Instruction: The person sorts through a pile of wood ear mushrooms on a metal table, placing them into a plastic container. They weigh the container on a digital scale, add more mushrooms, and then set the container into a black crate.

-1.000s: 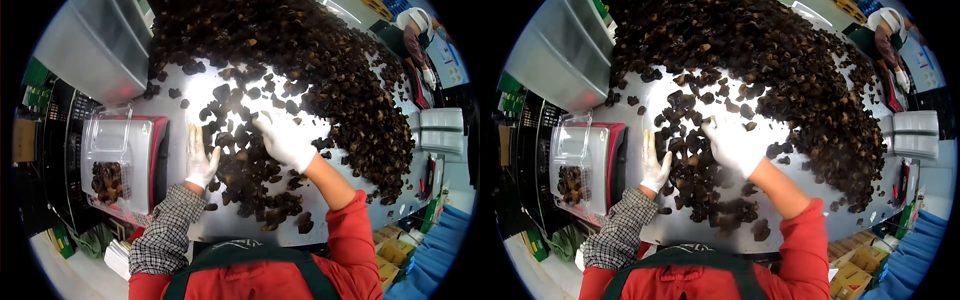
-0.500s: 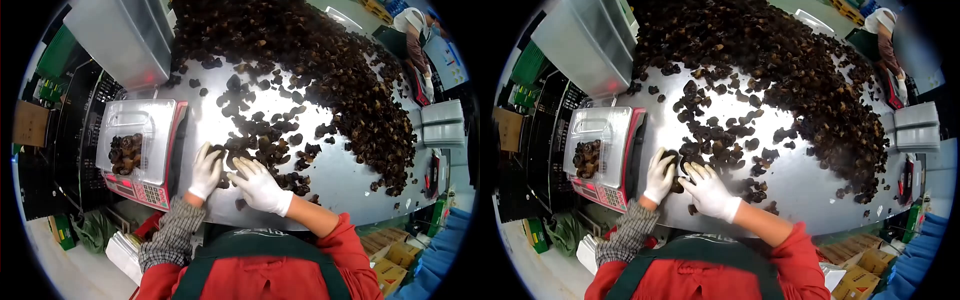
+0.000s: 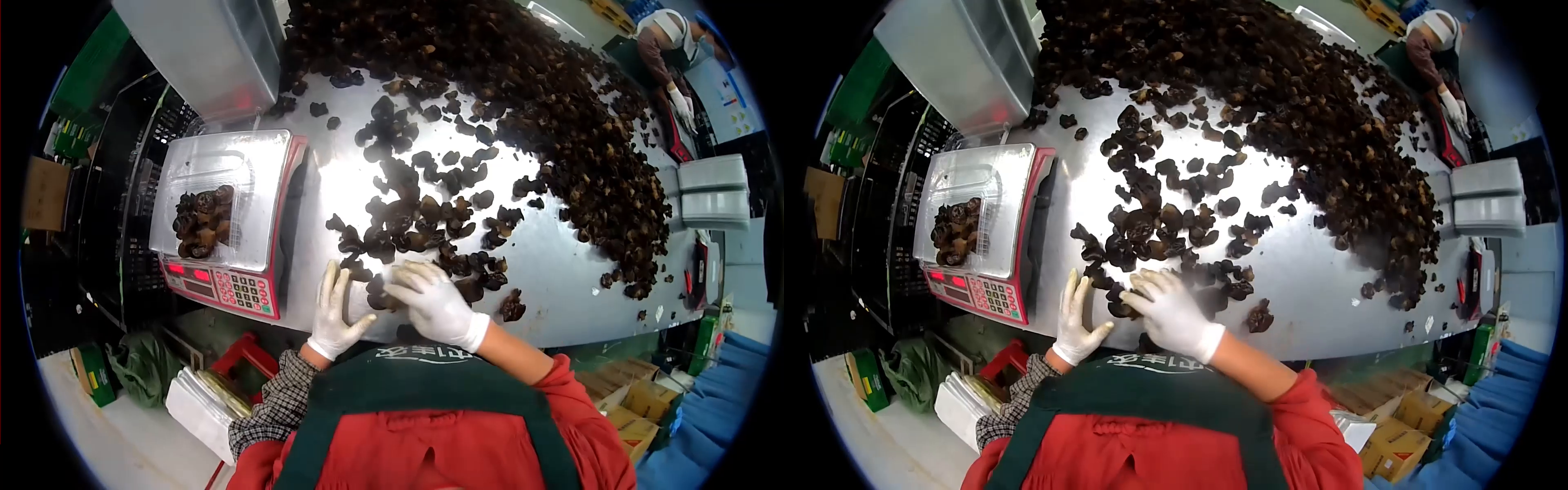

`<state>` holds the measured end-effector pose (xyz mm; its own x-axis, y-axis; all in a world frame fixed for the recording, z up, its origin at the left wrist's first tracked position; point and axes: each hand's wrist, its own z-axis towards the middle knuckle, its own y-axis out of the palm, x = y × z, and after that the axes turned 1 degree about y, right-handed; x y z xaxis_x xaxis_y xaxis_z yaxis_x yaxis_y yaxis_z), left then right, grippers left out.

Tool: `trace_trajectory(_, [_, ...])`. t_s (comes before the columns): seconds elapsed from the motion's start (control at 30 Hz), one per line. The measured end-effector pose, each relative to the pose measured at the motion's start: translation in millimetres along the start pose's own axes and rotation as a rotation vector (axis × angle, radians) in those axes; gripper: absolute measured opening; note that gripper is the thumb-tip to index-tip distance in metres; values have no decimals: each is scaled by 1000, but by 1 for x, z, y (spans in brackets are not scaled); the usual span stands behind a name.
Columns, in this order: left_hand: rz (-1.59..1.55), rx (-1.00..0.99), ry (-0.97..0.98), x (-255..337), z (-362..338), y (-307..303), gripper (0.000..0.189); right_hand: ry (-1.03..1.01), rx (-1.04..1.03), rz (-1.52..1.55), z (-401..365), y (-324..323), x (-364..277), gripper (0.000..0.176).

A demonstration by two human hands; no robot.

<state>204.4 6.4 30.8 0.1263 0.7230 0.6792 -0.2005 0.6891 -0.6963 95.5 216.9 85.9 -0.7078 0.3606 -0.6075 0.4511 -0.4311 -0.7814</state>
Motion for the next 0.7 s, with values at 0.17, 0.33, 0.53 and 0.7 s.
trace_trajectory(0.17, [33, -29, 126, 6, -5, 7, 98, 241, 286, -195, -23, -21, 33, 46])
trace_trajectory(0.33, [128, -324, 445, 26, 18, 32, 86, 229, 196, -242, -26, 3, 25, 46])
trace_trajectory(0.53, [279, -46, 297, 2, 20, 21, 70, 247, 384, -201, 1, -11, 36, 37])
trace_trajectory(0.7, [235, -87, 306, 10, 27, 8, 83, 350, 179, -445, 71, 10, 69, 60])
